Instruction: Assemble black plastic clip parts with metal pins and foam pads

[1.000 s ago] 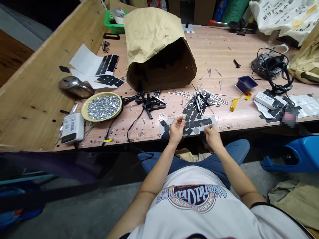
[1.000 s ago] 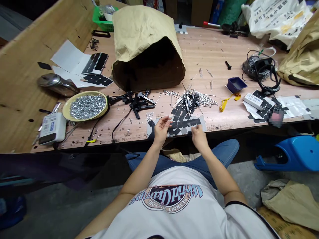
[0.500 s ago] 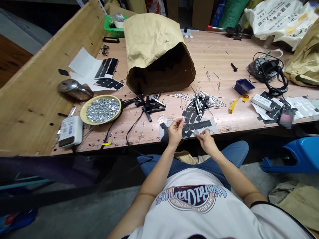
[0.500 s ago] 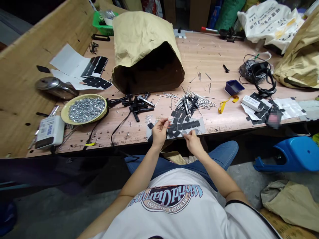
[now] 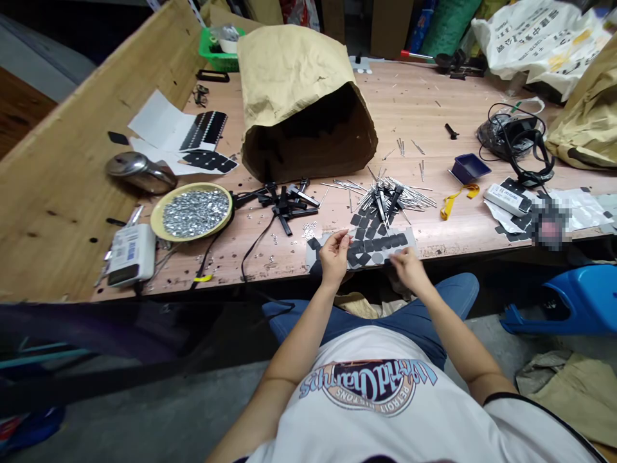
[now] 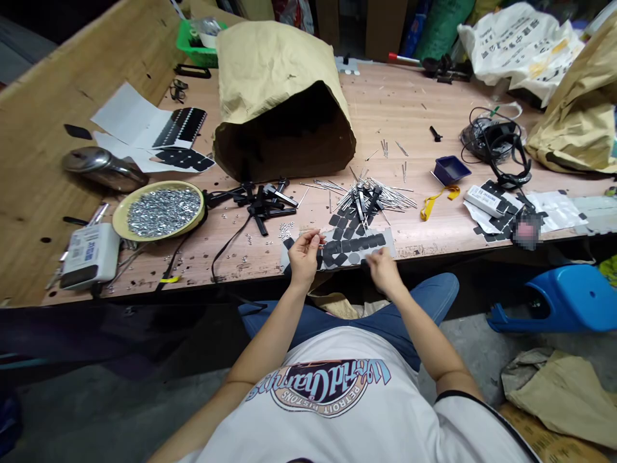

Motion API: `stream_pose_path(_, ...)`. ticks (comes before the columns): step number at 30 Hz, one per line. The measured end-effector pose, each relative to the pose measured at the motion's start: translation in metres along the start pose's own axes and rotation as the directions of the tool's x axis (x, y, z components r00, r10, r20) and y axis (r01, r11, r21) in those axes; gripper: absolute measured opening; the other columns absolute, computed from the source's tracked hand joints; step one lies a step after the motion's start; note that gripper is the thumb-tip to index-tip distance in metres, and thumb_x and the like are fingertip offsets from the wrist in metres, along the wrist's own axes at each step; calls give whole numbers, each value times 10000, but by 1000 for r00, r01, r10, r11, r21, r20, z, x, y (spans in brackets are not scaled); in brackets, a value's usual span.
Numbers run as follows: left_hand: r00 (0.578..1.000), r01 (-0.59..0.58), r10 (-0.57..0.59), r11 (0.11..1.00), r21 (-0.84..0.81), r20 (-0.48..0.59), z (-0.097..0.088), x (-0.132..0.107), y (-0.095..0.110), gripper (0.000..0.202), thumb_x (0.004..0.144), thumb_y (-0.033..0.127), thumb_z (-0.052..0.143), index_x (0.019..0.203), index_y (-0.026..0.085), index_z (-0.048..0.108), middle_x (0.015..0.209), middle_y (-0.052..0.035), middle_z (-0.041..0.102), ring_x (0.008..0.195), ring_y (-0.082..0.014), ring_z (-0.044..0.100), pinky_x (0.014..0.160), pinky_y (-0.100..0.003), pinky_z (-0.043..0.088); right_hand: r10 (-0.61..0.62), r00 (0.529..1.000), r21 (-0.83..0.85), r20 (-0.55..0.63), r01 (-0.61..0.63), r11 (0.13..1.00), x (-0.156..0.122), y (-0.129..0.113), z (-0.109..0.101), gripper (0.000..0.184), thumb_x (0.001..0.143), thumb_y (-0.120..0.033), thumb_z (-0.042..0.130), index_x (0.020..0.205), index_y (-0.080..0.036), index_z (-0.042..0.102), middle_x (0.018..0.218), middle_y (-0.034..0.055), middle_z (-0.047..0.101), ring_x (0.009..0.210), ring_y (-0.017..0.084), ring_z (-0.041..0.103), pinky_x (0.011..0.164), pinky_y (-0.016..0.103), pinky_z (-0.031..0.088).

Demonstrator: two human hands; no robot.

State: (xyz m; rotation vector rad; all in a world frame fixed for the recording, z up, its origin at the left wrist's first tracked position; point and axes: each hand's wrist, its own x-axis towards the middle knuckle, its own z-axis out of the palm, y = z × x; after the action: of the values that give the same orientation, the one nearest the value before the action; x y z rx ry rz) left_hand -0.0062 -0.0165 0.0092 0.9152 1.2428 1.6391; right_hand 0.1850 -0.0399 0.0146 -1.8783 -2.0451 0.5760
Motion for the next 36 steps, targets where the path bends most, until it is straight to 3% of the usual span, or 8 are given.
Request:
stream_pose_path(3,1000,-16,16,1000,6,1,-3,1,0,289,736,410,658,881,160,654,772,-45,677,678,-126,635,659,-249,510,-198,959,67,205,188,980,-22,-22,8,254,874,-227,492,1021,-219,698,903,53,519,735,134,574,699,259,475)
stream_pose_path(7,999,-25,27,999,40,-44,-12,4,0,312,735,430,651,883,156,648,788,-52,676,702,-134,641,651,-250,513,-263,931,-59,251,286,956,-24,-33,5,276,893,-327,486,1076,-237,672,992,81,561,742,154,576,664,278,458)
stream_pose_path(13,966,-90,121,986,144,-227,-37,21,-1,280,757,413,607,863,155,626,763,-42,656,666,-125,627,618,-235,489,-392,918,-430,48,374,822,79,-9,-36,362,887,-82,338,1081,-122,640,1171,188,546,1030,269,489,781,361,396)
stream_pose_path(18,884,-60,224,925,376,-411,-63,44,0,176,796,310,526,837,160,610,790,-48,634,723,-144,608,696,-271,476,-521,784,-572,338,611,547,141,4,-54,322,853,-34,374,966,-124,661,1145,169,575,1038,262,466,827,371,348)
stream_pose_path(23,972,16,153,713,701,-178,-59,78,-8,29,707,165,581,719,166,607,849,-111,621,894,-257,580,882,-405,430,-581,635,-535,509,762,365,154,5,-57,268,871,-68,404,903,-150,657,1062,129,609,939,223,494,793,345,329)
stream_pose_path(28,996,22,59,505,863,-60,-39,99,-18,52,691,108,548,701,131,594,940,-215,607,1024,-367,518,926,-502,371,-608,547,-480,576,828,291,158,6,-56,207,865,-83,455,879,-160,647,1033,116,626,903,195,512,764,321,334)
stream_pose_path(33,997,-25,73,462,886,-10,-37,100,-19,187,729,49,431,809,109,590,990,-228,608,1035,-358,520,923,-487,363,-713,481,-465,510,852,242,163,15,-57,215,861,-72,445,882,-178,631,976,76,644,909,181,537,843,354,367)
stream_pose_path(36,997,-8,67,538,843,-33,-35,96,-17,189,741,33,420,807,118,575,930,-201,620,992,-327,551,913,-451,378,-771,480,-484,417,836,259,162,17,-62,277,866,-49,395,908,-191,630,899,56,650,909,176,551,913,396,361)
